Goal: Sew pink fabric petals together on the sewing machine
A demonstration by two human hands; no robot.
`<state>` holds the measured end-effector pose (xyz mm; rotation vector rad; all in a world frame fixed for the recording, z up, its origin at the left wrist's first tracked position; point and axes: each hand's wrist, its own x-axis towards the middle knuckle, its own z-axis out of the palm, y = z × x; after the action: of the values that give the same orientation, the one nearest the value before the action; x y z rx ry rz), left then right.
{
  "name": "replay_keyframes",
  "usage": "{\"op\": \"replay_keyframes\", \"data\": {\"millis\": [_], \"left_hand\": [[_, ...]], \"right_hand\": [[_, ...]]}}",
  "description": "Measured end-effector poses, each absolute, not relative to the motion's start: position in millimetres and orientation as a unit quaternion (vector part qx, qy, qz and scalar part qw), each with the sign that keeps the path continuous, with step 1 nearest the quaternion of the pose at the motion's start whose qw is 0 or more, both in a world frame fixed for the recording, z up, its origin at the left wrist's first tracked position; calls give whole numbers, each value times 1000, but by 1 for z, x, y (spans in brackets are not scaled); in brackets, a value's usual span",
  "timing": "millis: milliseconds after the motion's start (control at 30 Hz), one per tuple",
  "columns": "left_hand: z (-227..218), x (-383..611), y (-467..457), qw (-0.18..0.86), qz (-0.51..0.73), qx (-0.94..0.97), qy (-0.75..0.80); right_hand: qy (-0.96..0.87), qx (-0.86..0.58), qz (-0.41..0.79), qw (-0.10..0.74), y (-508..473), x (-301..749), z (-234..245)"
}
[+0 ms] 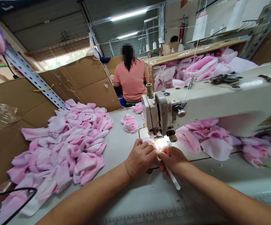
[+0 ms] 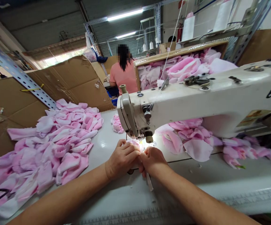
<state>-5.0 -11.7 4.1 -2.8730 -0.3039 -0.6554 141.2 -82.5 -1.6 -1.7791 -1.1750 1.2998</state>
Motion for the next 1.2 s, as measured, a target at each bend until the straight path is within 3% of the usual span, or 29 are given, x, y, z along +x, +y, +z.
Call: {"op": "replay_keyframes", "data": {"millis": [533,800,933,1067,1133,1200], "left_hand": [[18,-14,-4,-128,-163,-975,-81],[17,-9,1,-89,-139,-984,-63],[14,-6,0,-88,-156,-982,-51],[9,-4,-2,-91,-182,-977,-69],[9,-5,-2,-88,-181,-976,-79],[10,-5,-3,-82,-168,-979,-84]], "right_hand": [[-390,-649,550,352,-89,142,-2],[-472,-646,535,273,-92,165,8],[-562,-651,474,191,-88,198,6],[-695,-661,259,115,-84,225,7],[-734,-639,199,115,-81,233,6],[-746,-613,203,165,-78,241,3]]}}
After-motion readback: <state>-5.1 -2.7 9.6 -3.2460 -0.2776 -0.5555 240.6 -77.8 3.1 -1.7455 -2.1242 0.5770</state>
